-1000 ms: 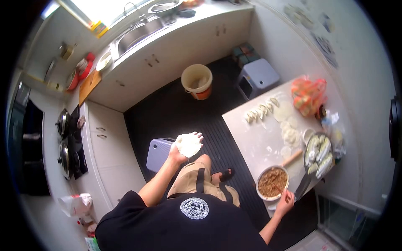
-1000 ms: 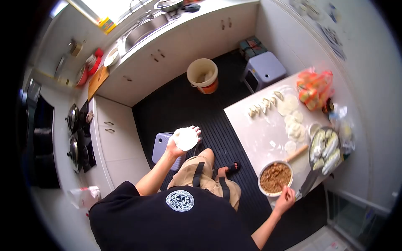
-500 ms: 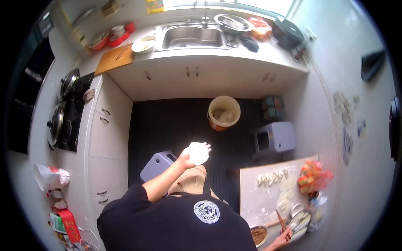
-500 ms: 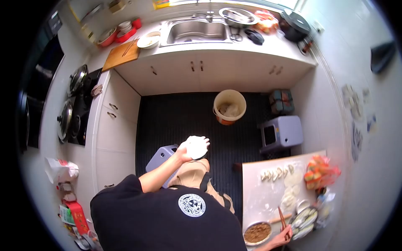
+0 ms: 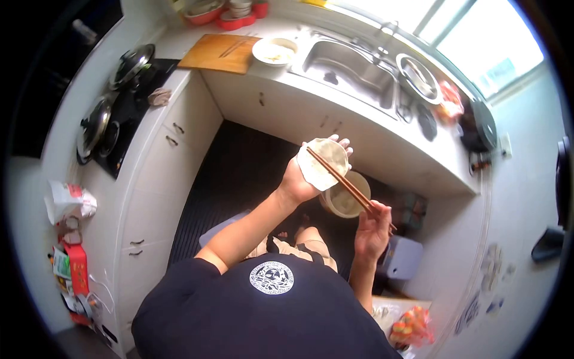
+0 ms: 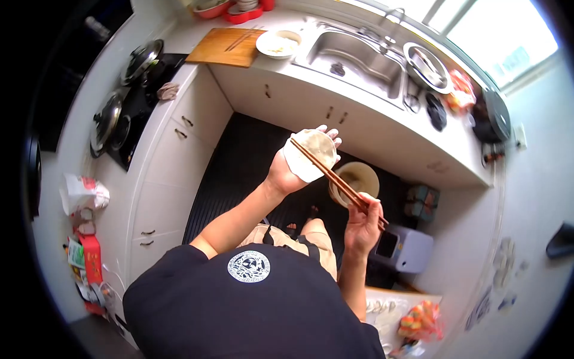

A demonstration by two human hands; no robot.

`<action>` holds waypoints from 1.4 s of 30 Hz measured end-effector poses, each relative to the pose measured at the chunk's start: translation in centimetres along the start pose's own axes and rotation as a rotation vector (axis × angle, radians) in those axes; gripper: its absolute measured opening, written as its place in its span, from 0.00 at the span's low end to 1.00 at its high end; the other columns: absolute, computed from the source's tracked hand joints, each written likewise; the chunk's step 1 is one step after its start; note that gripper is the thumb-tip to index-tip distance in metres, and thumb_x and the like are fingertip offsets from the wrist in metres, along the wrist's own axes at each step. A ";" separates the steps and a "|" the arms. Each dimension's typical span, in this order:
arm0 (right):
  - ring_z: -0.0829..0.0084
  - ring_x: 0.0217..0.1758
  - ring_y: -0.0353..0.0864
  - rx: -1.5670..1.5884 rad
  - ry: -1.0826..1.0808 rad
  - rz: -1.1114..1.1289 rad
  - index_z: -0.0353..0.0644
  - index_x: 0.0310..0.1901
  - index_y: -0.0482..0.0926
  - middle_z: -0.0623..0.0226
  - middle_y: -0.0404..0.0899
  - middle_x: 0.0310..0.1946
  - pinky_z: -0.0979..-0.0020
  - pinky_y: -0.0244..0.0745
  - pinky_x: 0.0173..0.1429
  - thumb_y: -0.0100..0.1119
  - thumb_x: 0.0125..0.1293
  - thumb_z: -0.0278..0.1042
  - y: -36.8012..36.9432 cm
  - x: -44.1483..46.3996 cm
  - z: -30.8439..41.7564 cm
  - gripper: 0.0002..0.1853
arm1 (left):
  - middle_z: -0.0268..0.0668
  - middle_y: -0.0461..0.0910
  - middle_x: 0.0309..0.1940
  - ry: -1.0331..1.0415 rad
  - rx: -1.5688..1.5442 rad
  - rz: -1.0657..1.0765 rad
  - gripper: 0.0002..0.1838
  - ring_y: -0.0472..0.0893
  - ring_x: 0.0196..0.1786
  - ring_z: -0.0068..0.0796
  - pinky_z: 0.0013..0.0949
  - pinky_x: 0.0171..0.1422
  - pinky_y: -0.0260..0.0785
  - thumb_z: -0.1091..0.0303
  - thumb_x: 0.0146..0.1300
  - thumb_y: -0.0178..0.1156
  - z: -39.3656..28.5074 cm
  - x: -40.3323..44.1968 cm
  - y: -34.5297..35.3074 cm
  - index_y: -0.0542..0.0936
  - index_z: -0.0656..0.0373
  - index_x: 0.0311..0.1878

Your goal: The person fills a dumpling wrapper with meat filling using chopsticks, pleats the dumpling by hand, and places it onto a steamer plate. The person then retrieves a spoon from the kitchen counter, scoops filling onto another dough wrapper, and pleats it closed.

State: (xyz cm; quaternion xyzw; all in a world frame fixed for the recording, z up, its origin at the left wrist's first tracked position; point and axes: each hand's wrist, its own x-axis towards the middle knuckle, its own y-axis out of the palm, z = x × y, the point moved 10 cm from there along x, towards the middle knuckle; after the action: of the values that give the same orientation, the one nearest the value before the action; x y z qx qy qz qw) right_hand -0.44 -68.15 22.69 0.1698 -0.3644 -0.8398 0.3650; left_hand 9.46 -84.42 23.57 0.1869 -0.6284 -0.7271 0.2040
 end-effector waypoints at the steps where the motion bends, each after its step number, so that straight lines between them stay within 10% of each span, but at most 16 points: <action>1: 0.69 0.48 0.82 -0.002 0.036 0.023 0.35 0.47 0.77 0.57 0.80 0.47 0.69 0.83 0.52 0.46 0.76 0.40 0.7 1.5 -1.6 0.15 | 0.46 0.70 0.65 0.043 -0.004 0.002 0.26 0.69 0.67 0.47 0.56 0.72 0.57 0.55 0.74 0.34 -1.3 0.3 0.5 0.68 0.60 0.66; 17: 0.65 0.41 0.81 -0.354 -0.039 0.379 0.27 0.39 0.77 0.52 0.78 0.43 0.68 0.83 0.45 0.48 0.73 0.29 13.2 29.7 -5.8 0.12 | 0.45 0.72 0.64 0.694 0.040 0.018 0.24 0.70 0.67 0.46 0.51 0.73 0.59 0.60 0.73 0.37 -26.6 8.8 3.1 0.71 0.62 0.63; 24: 0.60 0.40 0.81 -0.845 -0.767 1.263 0.36 0.37 0.84 0.58 0.81 0.39 0.66 0.78 0.42 0.70 0.49 0.27 28.2 25.2 -11.4 0.12 | 0.49 0.72 0.63 0.708 0.067 -0.040 0.24 0.69 0.68 0.48 0.54 0.74 0.58 0.62 0.74 0.36 -29.6 11.2 1.5 0.70 0.67 0.62; 29: 0.62 0.51 0.79 -0.914 -0.731 1.641 0.37 0.39 0.83 0.61 0.79 0.48 0.67 0.79 0.51 0.64 0.47 0.25 30.3 25.6 -18.9 0.13 | 0.49 0.71 0.63 0.716 0.002 -0.060 0.22 0.68 0.69 0.48 0.54 0.75 0.57 0.64 0.74 0.35 -38.1 11.3 -0.3 0.70 0.66 0.62; 37: 0.64 0.44 0.82 -0.938 -0.727 1.484 0.38 0.37 0.83 0.63 0.82 0.43 0.68 0.80 0.45 0.68 0.49 0.25 40.9 33.1 -25.5 0.11 | 0.47 0.74 0.61 0.900 -0.045 -0.179 0.20 0.71 0.66 0.46 0.51 0.71 0.61 0.66 0.72 0.40 -61.0 8.3 0.8 0.74 0.64 0.60; 42: 0.57 0.52 0.78 -1.195 -0.740 1.348 0.40 0.40 0.81 0.60 0.79 0.49 0.64 0.78 0.48 0.67 0.53 0.24 47.3 40.3 -42.0 0.11 | 0.45 0.72 0.63 0.989 0.110 -0.170 0.21 0.69 0.67 0.45 0.51 0.71 0.62 0.64 0.73 0.40 -72.1 5.1 5.3 0.71 0.62 0.63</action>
State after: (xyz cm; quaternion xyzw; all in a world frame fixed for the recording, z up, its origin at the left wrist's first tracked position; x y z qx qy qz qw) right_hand 18.63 -140.45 28.30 -0.5621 0.0096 -0.5014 0.6577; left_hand 43.58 -148.17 18.65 0.5700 -0.4764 -0.5314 0.4072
